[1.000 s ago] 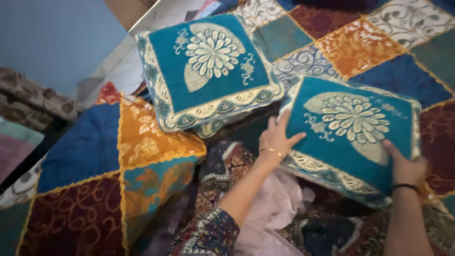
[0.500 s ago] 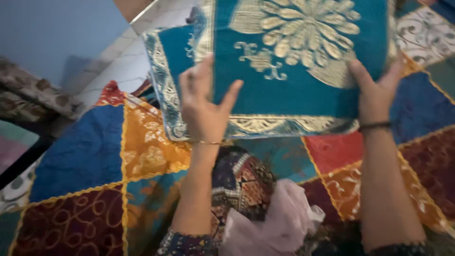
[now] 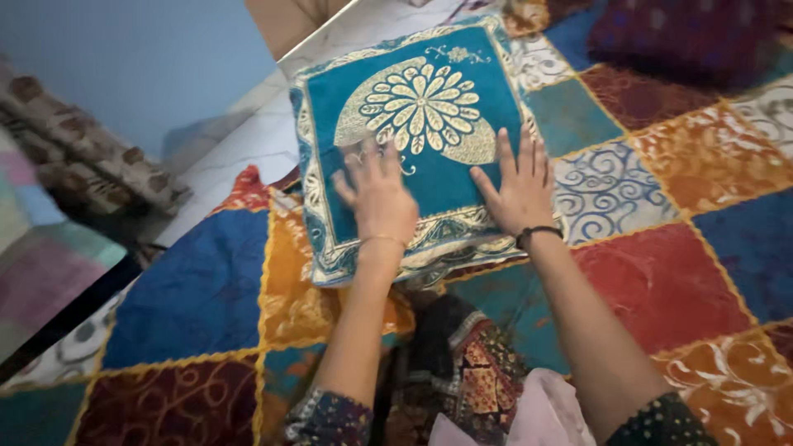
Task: The person smooths teal cushions on a bed, folds and stacks colored fabrics, and places a white pillowcase onto a pillow.
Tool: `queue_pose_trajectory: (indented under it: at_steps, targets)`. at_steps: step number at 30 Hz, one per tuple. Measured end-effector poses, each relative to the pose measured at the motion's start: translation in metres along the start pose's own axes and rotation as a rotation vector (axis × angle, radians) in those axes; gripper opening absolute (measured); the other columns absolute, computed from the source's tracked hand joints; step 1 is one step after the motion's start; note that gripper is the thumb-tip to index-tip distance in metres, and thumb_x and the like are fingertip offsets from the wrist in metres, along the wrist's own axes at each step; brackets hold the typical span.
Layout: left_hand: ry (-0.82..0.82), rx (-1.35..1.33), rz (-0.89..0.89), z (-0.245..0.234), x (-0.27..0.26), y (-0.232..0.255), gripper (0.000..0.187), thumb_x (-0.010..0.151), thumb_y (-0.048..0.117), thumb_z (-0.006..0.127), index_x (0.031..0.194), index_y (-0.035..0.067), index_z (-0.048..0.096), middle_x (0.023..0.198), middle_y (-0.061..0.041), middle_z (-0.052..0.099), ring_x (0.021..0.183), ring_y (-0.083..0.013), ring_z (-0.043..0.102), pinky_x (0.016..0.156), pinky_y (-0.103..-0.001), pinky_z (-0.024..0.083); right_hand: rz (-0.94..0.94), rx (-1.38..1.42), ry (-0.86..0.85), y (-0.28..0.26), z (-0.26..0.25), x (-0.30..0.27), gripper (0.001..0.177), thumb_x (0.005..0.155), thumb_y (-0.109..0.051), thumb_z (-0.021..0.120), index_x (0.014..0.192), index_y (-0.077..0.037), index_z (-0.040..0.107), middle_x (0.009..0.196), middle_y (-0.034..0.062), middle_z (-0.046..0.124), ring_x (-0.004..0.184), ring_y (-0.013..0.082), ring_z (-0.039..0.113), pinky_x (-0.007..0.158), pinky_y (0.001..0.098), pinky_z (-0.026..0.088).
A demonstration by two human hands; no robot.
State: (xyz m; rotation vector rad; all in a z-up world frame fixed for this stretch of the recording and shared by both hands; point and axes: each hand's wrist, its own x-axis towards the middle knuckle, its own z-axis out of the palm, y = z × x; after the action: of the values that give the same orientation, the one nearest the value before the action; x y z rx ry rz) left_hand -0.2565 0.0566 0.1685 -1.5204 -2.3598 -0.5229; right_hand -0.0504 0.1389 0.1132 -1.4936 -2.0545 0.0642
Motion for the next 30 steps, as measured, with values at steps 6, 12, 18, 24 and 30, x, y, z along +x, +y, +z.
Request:
queue_pose_trajectory:
  at_steps: [6,12,18,24,30]
  targets:
    - [-0.071,-0.280,0.340,0.005,0.012,0.058,0.057,0.099,0.036,0.053,0.152,0.019,0.047,0.166,0.003,0.033,0.159,-0.0240,0.019,0.124,-0.069,0.001,0.162,0.001,-0.199,0.024,-0.033,-0.008,0.085,0.091,-0.072,0.044,0.163,-0.032,0.023,0.171,0.0081,0.013,0.152,0.0446,0.015,0.116,0.0660,0.017]
    - [-0.222,-0.146,0.395,-0.003,-0.001,0.114,0.074,0.090,0.048,0.058,0.155,0.017,0.040,0.167,-0.004,0.025,0.157,-0.0314,0.009,0.118,-0.071,-0.003,0.020,-0.375,-0.276,0.062,-0.070,-0.019,0.081,0.090,-0.076,0.047,0.159,-0.037,0.030,0.166,0.0052,0.023,0.153,0.0384,0.018,0.117,0.0699,0.015]
    - [-0.074,-0.083,0.471,0.017,-0.011,0.107,0.074,0.092,0.057,0.050,0.158,0.026,0.036,0.171,-0.004,0.015,0.156,-0.0396,0.001,0.116,-0.075,-0.004,0.111,-0.441,-0.451,0.191,-0.078,-0.121,0.092,0.081,-0.058,0.072,0.158,-0.034,0.027,0.165,0.0084,0.026,0.153,0.0339,0.023,0.118,0.0587,0.028]
    - [-0.003,0.142,0.475,0.033,-0.020,0.111,0.075,0.096,0.064,0.036,0.161,0.028,0.030,0.173,-0.003,0.011,0.156,-0.0388,-0.001,0.115,-0.074,-0.006,0.412,-0.302,-0.427,0.292,-0.050,-0.268,0.097,0.078,-0.060,0.074,0.160,-0.037,0.028,0.166,0.0107,0.023,0.152,0.0372,0.020,0.122,0.0520,0.030]
    - [0.057,0.106,0.502,0.041,-0.023,0.105,0.086,0.092,0.076,0.032,0.162,0.027,0.029,0.173,-0.001,0.010,0.156,-0.0402,-0.002,0.115,-0.074,-0.007,0.731,-0.467,-0.456,0.286,-0.050,-0.325,0.079,0.089,-0.074,0.050,0.158,-0.038,0.034,0.170,0.0025,0.021,0.157,0.0260,0.017,0.126,0.0517,0.020]
